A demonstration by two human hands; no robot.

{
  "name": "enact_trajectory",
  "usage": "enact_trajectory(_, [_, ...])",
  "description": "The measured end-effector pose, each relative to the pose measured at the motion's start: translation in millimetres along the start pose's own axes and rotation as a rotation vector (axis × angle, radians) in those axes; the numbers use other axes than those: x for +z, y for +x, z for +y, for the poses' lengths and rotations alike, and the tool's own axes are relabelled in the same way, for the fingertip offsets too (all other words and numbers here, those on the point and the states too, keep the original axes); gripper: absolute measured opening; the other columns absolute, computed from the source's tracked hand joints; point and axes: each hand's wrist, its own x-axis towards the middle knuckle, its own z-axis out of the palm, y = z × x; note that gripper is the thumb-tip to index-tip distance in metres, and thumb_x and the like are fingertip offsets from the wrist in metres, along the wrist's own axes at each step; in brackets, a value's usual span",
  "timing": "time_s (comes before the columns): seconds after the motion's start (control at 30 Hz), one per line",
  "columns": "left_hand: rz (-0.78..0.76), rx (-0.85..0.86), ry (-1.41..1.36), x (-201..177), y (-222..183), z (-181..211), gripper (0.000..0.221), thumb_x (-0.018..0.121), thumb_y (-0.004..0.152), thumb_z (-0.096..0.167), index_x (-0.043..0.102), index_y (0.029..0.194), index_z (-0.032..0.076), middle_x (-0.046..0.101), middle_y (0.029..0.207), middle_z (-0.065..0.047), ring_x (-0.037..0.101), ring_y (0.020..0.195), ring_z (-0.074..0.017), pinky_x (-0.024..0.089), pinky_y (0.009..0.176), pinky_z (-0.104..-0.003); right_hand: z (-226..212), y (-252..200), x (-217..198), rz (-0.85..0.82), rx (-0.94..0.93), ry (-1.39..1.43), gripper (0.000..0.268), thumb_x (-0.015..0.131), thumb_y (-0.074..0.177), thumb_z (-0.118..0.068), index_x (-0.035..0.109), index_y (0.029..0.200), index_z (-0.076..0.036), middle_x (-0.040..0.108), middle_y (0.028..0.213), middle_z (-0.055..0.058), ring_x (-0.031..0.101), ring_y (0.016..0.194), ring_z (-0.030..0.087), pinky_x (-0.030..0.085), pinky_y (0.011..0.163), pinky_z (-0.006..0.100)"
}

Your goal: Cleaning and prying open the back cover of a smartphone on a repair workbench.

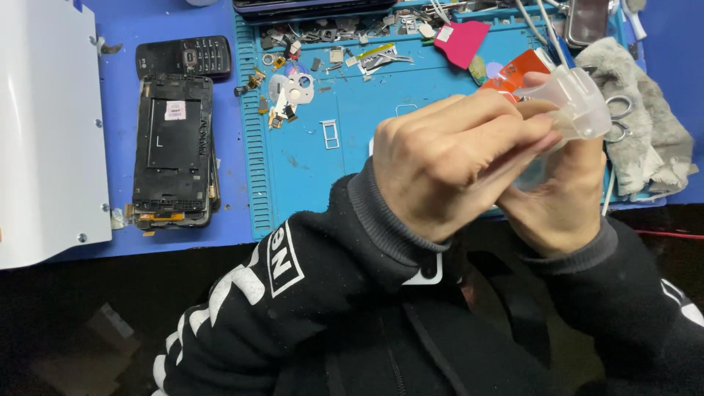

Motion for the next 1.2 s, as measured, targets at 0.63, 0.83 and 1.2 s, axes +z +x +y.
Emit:
enact_trajectory(0.63, [-0.179, -0.276, 0.090, -62, -53, -90, 0.024, 0.076, 0.099, 0.019, 0.070, 0.118, 0.005, 0.072, 0.102, -0.009, 0.067, 0.086, -0.0233, 0.055, 0.075, -0.035, -25, 58, -46, -0.566, -0.253, -0.532, 0.060, 0.061, 0.097, -0.035, 0.055, 0.146, -0.001, 0.069, 0.087, 0.013, 0.071, 0.077, 0.025, 0.057, 0.070, 0.037])
enact_trajectory(0.83, [-0.288, -0.297, 0.189, -52, -48, -108, 0.009, 0.071, 0.097, 0.015, 0.076, 0.099, 0.007, 0.073, 0.089, -0.008, 0.064, 0.086, -0.0301, 0.052, 0.080, -0.042, -39, 74, -16, -0.733, -0.370, -0.920, 0.058, 0.060, 0.091, -0.051, 0.063, 0.131, -0.011, 0.074, 0.087, 0.002, 0.071, 0.065, 0.021, 0.049, 0.046, 0.034])
enact_trajectory(1.2, [-0.218, -0.250, 0.145, -41, -53, -119, 0.008, 0.074, 0.090, 0.013, 0.079, 0.092, 0.007, 0.072, 0.087, -0.008, 0.058, 0.087, -0.0326, 0.050, 0.081, -0.043, -29, 92, 21, -0.871, -0.533, -1.223, 0.051, 0.044, 0.094, -0.058, 0.065, 0.118, -0.018, 0.065, 0.072, -0.004, 0.065, 0.055, 0.016, 0.046, 0.039, 0.032])
